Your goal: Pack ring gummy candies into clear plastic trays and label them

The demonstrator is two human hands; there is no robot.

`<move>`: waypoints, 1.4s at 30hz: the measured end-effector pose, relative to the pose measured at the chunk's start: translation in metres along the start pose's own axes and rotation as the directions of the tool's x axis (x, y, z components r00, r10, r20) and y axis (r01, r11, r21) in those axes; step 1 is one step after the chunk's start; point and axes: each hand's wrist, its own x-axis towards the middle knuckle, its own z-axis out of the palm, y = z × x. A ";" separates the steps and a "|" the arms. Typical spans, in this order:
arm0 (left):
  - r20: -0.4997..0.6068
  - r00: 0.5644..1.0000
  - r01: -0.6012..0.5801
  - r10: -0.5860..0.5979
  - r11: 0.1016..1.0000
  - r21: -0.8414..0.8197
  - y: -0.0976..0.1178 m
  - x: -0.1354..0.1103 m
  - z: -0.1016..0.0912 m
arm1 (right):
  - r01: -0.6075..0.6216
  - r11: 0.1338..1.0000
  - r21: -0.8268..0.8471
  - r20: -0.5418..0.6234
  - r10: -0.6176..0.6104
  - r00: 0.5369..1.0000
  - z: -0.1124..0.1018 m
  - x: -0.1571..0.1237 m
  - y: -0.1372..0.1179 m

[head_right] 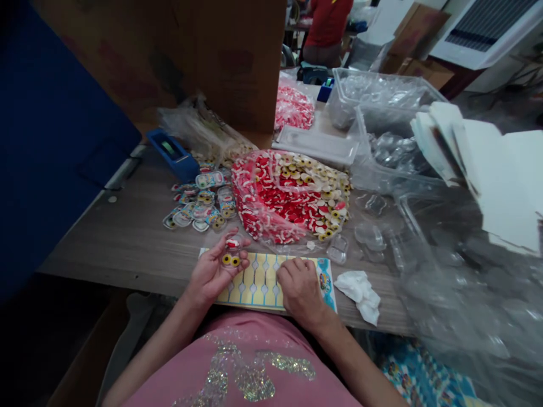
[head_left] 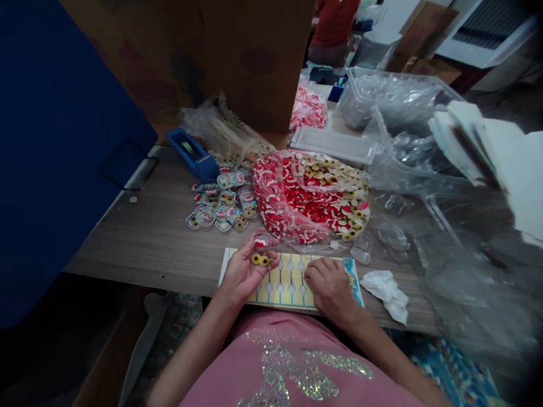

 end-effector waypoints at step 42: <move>0.194 0.979 0.081 -0.056 0.989 -0.123 -0.050 0.024 0.033 | -0.186 0.931 0.313 -0.249 0.270 0.930 -0.015 0.039 -0.018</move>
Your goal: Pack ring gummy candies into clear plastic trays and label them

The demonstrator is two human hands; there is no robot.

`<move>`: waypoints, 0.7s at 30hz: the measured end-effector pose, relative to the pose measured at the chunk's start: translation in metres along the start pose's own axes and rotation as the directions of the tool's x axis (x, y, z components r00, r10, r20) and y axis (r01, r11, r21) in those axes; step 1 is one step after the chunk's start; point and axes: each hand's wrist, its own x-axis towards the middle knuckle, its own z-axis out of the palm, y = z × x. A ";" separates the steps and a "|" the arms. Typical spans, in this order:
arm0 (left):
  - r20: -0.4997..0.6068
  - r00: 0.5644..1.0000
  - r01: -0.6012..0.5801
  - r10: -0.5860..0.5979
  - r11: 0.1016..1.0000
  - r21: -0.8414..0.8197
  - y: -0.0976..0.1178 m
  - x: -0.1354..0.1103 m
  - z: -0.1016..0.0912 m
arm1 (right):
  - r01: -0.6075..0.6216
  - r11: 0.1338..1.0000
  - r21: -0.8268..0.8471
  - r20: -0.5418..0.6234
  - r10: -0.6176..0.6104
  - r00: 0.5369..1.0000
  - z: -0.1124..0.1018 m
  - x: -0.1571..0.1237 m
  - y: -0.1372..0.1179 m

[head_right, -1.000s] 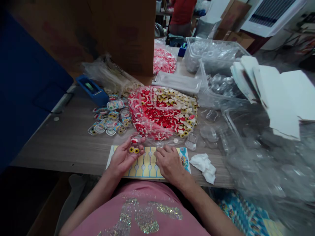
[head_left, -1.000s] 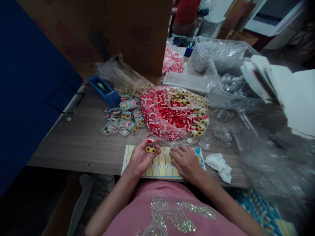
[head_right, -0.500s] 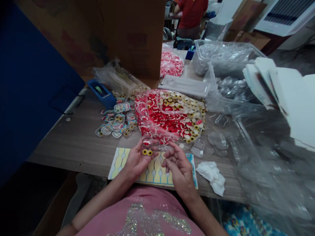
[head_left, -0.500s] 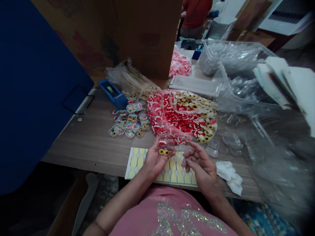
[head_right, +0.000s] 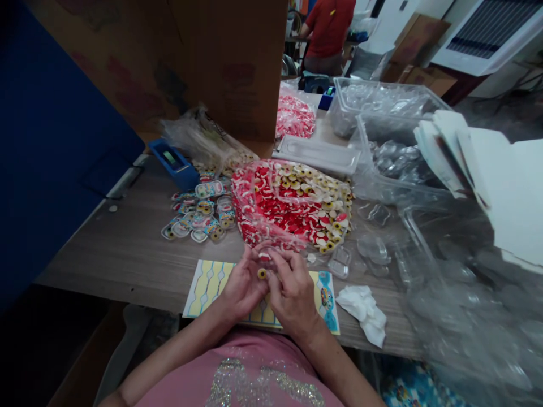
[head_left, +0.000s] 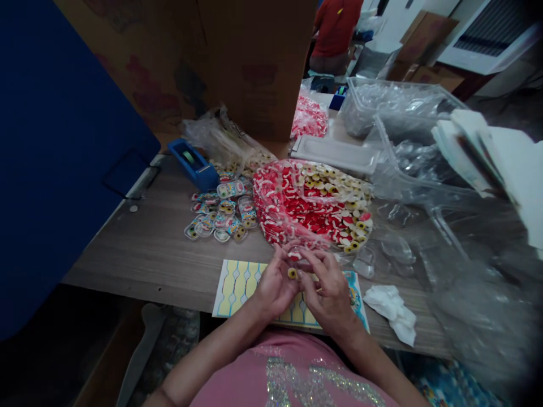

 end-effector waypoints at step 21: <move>0.027 0.997 0.062 -0.069 0.977 0.203 -0.008 -0.011 -0.002 | 0.067 0.987 -0.144 0.104 -0.052 0.993 -0.007 -0.005 0.005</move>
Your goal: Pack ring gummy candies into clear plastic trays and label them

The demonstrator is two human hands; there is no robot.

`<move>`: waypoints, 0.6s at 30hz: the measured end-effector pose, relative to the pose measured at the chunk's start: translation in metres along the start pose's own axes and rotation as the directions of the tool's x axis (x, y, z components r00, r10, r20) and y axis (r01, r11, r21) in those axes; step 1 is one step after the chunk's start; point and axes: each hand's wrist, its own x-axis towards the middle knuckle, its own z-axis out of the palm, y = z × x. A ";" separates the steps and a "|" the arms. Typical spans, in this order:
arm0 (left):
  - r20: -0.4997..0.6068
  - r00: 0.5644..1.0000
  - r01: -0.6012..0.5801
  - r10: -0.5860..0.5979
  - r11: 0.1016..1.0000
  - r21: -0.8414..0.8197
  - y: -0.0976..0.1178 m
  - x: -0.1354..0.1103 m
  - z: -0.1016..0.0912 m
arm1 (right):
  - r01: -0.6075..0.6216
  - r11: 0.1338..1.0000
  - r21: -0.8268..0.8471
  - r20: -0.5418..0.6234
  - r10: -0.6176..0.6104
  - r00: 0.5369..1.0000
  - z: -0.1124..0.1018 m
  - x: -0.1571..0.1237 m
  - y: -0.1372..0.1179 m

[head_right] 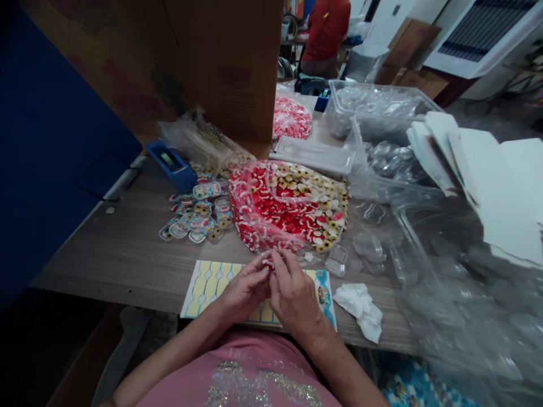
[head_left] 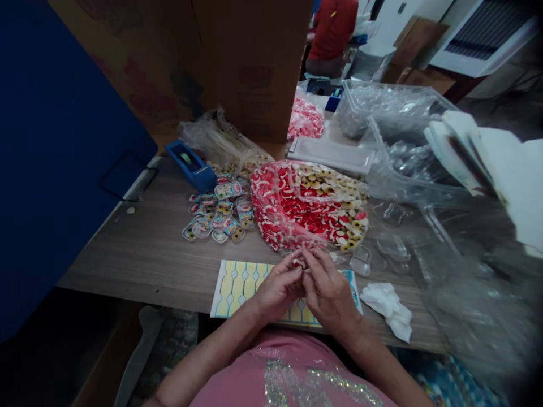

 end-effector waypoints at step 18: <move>-0.044 0.999 0.036 -0.019 0.894 0.446 0.015 -0.004 -0.004 | -0.419 0.185 0.889 0.269 0.528 0.805 -0.005 -0.006 0.013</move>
